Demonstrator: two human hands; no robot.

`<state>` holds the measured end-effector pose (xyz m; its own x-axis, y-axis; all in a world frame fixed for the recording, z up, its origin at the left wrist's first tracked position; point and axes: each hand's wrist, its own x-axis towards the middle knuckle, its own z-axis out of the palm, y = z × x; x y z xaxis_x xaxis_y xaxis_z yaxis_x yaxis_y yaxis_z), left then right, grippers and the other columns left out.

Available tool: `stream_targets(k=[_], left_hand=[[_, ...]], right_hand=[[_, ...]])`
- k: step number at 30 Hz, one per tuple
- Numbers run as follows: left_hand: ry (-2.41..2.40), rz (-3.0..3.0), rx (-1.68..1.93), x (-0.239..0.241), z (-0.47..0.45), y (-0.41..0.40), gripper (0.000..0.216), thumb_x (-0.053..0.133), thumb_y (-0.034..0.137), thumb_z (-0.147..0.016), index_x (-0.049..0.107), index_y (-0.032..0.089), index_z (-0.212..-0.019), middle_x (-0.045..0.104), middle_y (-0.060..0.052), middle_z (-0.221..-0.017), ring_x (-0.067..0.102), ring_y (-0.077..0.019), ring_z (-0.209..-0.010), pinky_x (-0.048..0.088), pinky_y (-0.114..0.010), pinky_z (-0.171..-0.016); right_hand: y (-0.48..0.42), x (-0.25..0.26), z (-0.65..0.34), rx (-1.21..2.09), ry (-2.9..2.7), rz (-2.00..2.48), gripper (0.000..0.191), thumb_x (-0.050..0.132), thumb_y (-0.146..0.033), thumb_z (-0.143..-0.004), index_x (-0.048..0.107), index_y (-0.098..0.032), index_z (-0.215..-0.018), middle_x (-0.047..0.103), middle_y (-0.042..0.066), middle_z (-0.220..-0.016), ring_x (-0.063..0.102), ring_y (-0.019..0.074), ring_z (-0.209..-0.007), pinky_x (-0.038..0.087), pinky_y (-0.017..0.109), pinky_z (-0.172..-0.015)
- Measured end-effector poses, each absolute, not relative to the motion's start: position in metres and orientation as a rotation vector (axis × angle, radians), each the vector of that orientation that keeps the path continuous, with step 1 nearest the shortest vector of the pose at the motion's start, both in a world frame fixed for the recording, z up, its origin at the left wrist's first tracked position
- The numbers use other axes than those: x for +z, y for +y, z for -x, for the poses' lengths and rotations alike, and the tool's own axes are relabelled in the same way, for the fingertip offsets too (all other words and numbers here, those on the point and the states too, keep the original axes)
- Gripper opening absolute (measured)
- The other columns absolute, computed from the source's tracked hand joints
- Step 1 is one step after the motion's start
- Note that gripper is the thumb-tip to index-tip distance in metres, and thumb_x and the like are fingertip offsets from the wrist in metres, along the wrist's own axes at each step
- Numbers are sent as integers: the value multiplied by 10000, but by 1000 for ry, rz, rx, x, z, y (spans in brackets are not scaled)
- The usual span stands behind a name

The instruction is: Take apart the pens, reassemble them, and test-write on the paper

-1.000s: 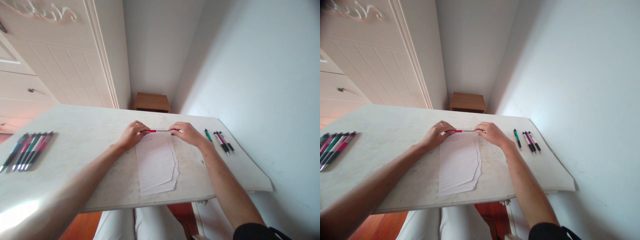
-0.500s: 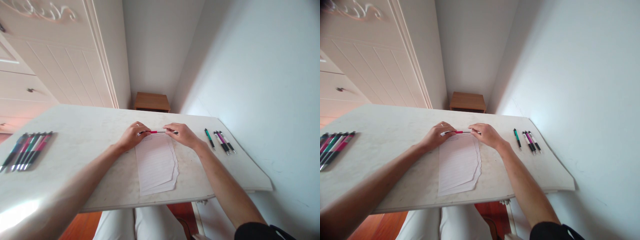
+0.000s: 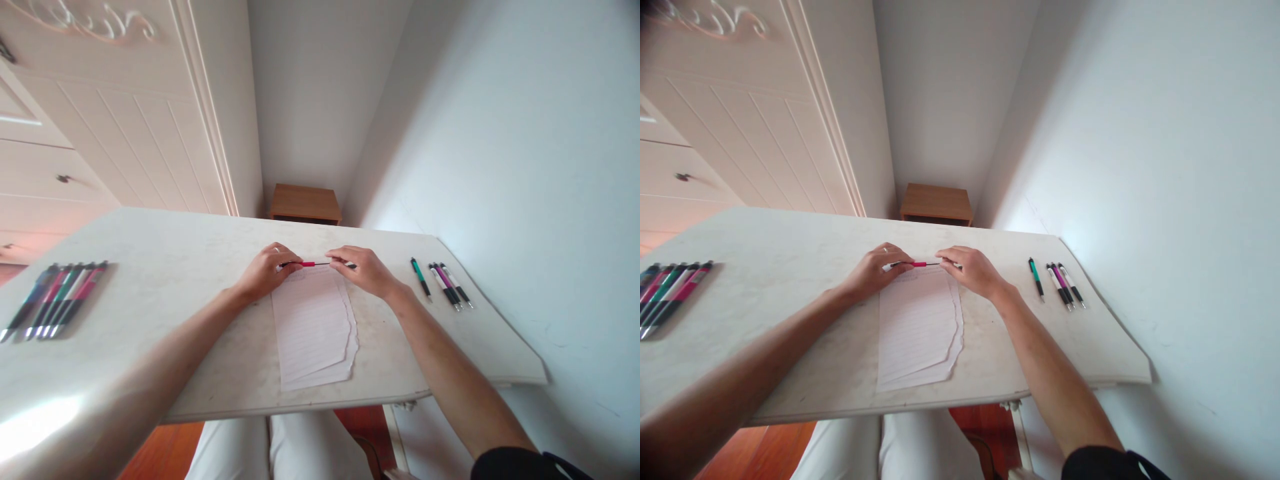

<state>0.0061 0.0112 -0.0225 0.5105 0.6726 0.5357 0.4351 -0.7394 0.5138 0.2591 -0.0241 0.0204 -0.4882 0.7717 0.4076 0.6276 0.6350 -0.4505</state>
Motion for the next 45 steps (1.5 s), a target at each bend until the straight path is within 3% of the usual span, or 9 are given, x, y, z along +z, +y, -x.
stream_targets(k=[13, 27, 30, 34, 37, 45], left_hand=[[989, -2407, 1090, -21, -7, 9, 224, 571, 364, -915, 756, 242, -940, 750, -44, -912, 623, -224, -947, 509, -371, -875], [1011, -2383, 1092, -19, -7, 8, 217, 569, 338, -914, 753, 224, -931, 744, -45, -907, 631, -215, -932, 512, -356, -869], [1024, -2374, 1071, -18, -8, 8, 227, 558, 339, -916, 753, 227, -943, 744, -43, -912, 632, -211, -933, 516, -349, -865], [1034, -2367, 1065, -17, -8, 7, 228, 567, 353, -910, 753, 223, -934, 746, -45, -915, 630, -217, -947, 516, -358, -874], [1035, -2374, 1066, -18, -8, 7, 232, 565, 363, -911, 754, 227, -925, 747, -43, -913, 630, -218, -951, 516, -361, -877], [1042, -2395, 1060, -19, -7, 8, 249, 553, 371, -913, 754, 225, -923, 748, -44, -909, 629, -218, -945, 516, -359, -866]], right_hand=[[-23, 14, -253, 271, -2161, 1104, 185, 581, -255, -917, 718, -207, -1032, 747, 70, -964, 695, 200, -884, 538, 324, -839], [-21, 17, -261, 348, -2134, 1064, 251, 656, -333, -876, 691, -204, -1088, 723, 77, -1025, 684, 196, -905, 533, 332, -867], [-14, 22, -278, 269, -1955, 1145, 234, 608, -351, -898, 703, -200, -1049, 721, 79, -1039, 679, 183, -857, 538, 327, -826], [-4, 20, -308, 155, -1931, 1450, 141, 618, -252, -855, 740, -195, -896, 731, 56, -895, 654, 178, -768, 518, 311, -749], [1, 14, -323, 262, -2073, 1650, 118, 638, -165, -801, 751, -197, -817, 739, 47, -872, 656, 175, -765, 495, 294, -757], [1, 10, -322, 494, -2107, 1669, 114, 646, -186, -789, 751, -194, -833, 760, 37, -893, 675, 176, -806, 474, 263, -743]])
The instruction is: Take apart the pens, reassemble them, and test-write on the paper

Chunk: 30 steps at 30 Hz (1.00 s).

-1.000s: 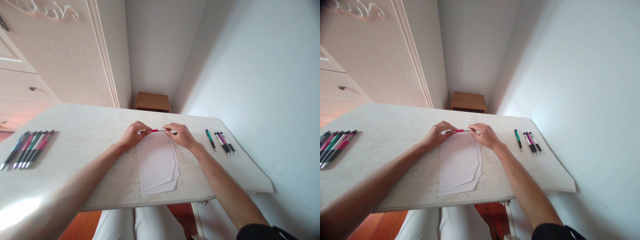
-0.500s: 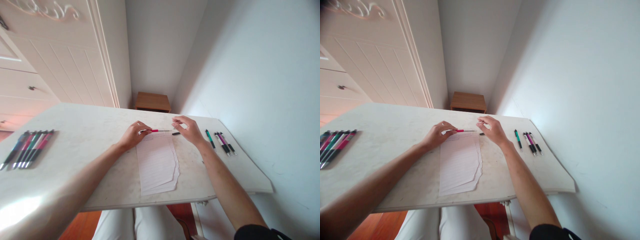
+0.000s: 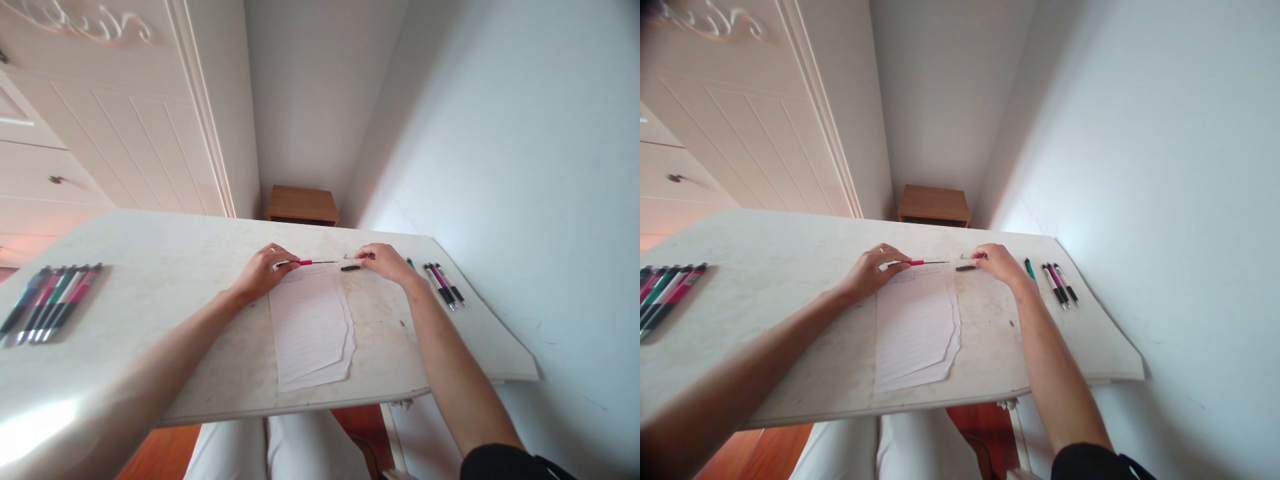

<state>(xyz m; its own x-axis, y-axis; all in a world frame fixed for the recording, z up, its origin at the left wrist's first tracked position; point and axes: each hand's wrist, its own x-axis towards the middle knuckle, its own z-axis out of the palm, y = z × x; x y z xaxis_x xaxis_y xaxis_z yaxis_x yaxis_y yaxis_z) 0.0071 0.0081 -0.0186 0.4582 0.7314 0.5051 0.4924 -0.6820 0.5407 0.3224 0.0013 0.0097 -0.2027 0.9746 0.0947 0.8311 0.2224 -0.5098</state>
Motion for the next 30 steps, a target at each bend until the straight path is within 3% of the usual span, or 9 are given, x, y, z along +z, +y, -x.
stream_targets(k=[13, 21, 30], left_hand=[[1027, -2407, 1058, -19, -7, 8, 223, 565, 343, -907, 755, 229, -924, 751, -43, -912, 626, -225, -949, 515, -368, -861], [1016, -2420, 1072, -20, -7, 9, 219, 568, 338, -905, 757, 229, -918, 752, -39, -898, 632, -222, -928, 517, -361, -852], [1045, -2392, 1033, -18, -8, 7, 243, 557, 365, -900, 760, 233, -918, 754, -41, -917, 634, -226, -947, 518, -371, -875]], right_hand=[[0, 15, -327, 650, -2061, 1662, 173, 718, -211, -705, 760, -183, -870, 752, 35, -833, 686, 189, -797, 495, 272, -742], [-1, 14, -321, 515, -2145, 1618, 123, 642, -216, -821, 762, -204, -848, 768, 37, -922, 695, 193, -849, 487, 287, -797], [1, 14, -307, 379, -2270, 1618, 168, 615, -126, -839, 767, -196, -834, 759, 60, -948, 683, 209, -912, 473, 307, -853]])
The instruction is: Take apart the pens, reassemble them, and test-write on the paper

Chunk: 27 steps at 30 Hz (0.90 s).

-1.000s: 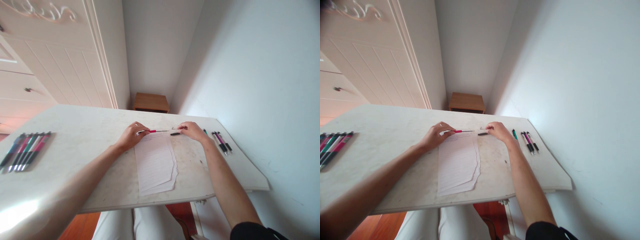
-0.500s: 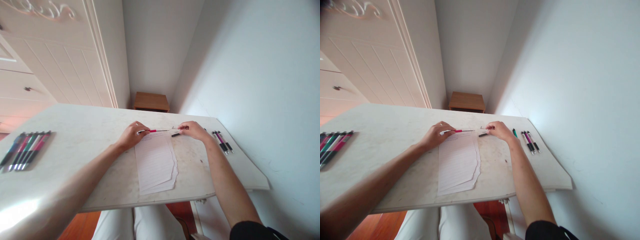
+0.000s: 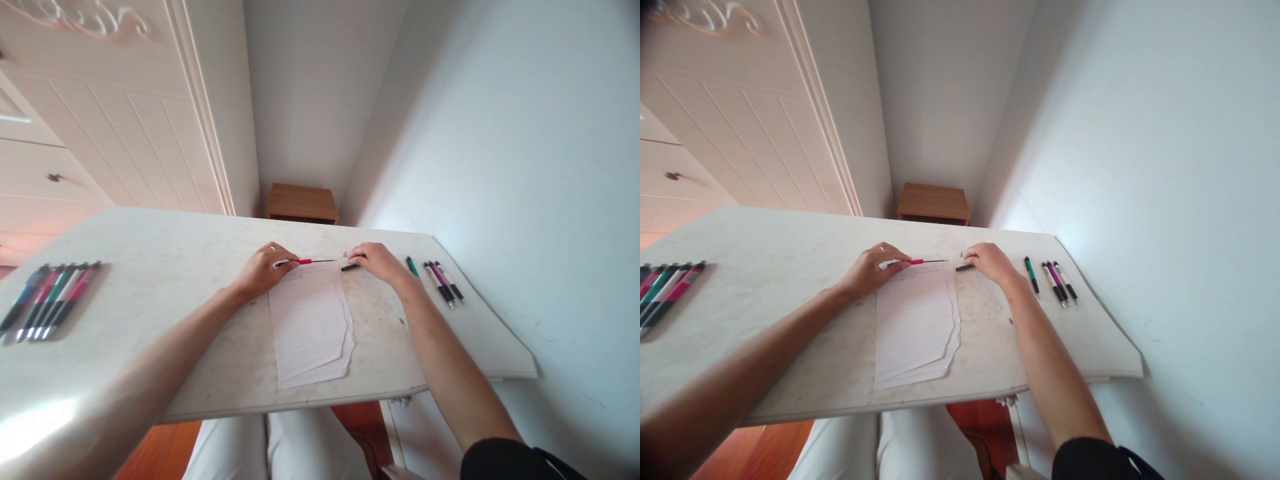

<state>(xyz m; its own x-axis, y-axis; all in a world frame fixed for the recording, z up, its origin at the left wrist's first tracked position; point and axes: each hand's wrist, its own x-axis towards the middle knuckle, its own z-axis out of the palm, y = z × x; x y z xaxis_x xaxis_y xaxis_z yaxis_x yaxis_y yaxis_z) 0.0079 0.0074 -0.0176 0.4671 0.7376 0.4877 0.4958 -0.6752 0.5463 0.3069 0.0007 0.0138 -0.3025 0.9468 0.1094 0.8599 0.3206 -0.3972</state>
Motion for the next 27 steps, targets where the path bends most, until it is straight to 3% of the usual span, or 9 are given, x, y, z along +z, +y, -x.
stream_targets(k=[9, 18, 27], left_hand=[[1059, -2374, 1018, -16, -8, 7, 288, 544, 430, -901, 760, 240, -902, 754, -46, -906, 633, -234, -938, 514, -381, -875], [1099, -2357, 1027, -18, -7, 7, 293, 560, 439, -898, 761, 226, -923, 735, -59, -903, 634, -231, -929, 518, -372, -879], [1095, -2346, 1013, -16, -7, 6, 261, 561, 402, -896, 758, 232, -918, 742, -54, -908, 626, -235, -950, 512, -382, -884]], right_hand=[[10, 9, -310, 355, -2267, 1645, 104, 670, -178, -811, 760, -227, -793, 742, 35, -903, 665, 203, -885, 457, 283, -815], [7, 7, -308, 295, -2298, 1684, 156, 566, -121, -846, 673, -188, -753, 686, 63, -940, 617, 183, -863, 412, 259, -743], [-8, 25, -300, 413, -2003, 1474, 98, 530, -245, -883, 607, -208, -835, 658, -2, -726, 587, 153, -679, 419, 261, -669]])
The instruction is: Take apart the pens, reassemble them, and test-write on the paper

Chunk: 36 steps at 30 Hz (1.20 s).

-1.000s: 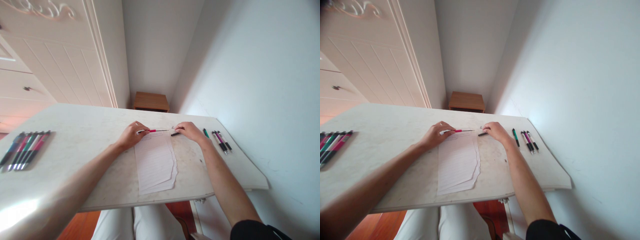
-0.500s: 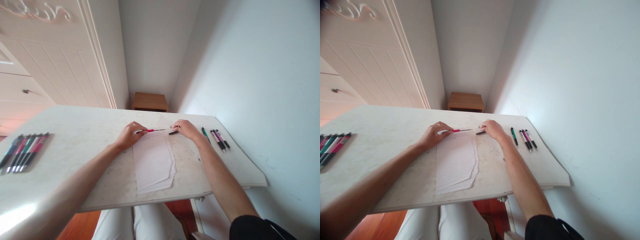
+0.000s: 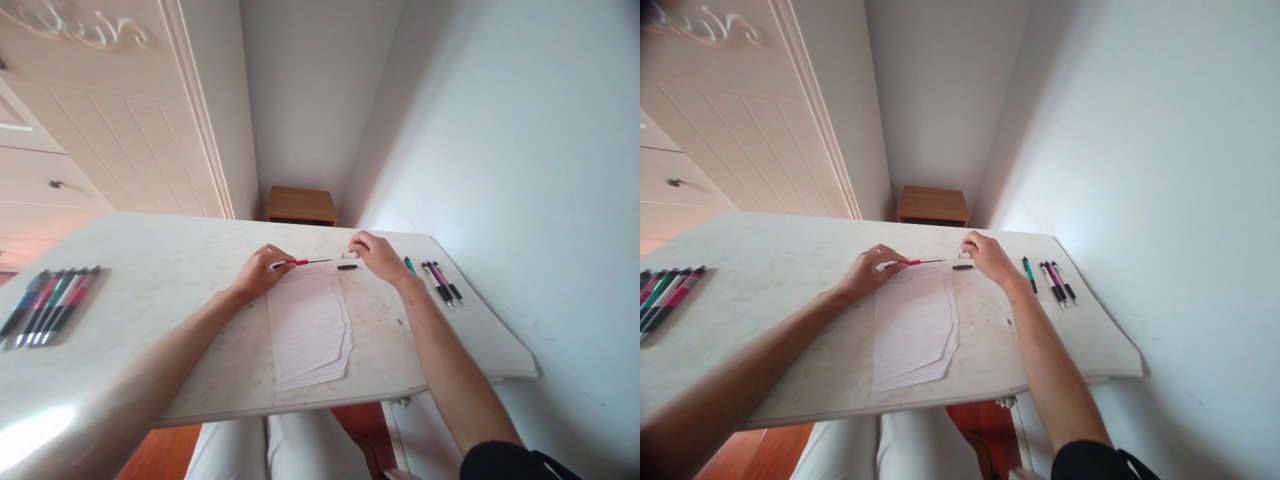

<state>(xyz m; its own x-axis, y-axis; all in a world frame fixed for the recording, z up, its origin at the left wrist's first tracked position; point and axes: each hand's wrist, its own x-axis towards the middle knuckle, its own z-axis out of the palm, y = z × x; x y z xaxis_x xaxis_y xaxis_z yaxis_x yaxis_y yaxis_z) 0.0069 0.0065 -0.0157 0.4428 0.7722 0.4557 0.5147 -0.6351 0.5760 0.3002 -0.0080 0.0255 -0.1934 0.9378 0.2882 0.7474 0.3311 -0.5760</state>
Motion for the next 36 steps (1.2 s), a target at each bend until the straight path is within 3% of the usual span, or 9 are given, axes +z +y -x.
stream_targets(k=[7, 20, 36], left_hand=[[1143, -2325, 1057, -17, -6, 8, 253, 579, 406, -889, 759, 234, -937, 734, -52, -906, 628, -222, -918, 522, -362, -863], [1139, -2314, 1082, -16, -7, 8, 271, 578, 434, -880, 760, 234, -902, 736, -56, -883, 628, -228, -901, 521, -372, -851], [1136, -2338, 1080, -17, -6, 9, 233, 586, 382, -887, 759, 228, -911, 734, -50, -887, 627, -222, -908, 517, -357, -856]], right_hand=[[-12, 22, -285, 399, -2046, 1255, 92, 599, -261, -846, 638, -198, -900, 698, 43, -881, 621, 161, -761, 481, 279, -697], [-9, 14, -285, 363, -2089, 1187, 276, 585, -161, -828, 659, -199, -1091, 716, 56, -952, 659, 167, -820, 529, 303, -768], [-9, 16, -285, 397, -2096, 1182, 298, 593, -153, -825, 665, -198, -1110, 719, 58, -952, 658, 168, -814, 532, 308, -761]])
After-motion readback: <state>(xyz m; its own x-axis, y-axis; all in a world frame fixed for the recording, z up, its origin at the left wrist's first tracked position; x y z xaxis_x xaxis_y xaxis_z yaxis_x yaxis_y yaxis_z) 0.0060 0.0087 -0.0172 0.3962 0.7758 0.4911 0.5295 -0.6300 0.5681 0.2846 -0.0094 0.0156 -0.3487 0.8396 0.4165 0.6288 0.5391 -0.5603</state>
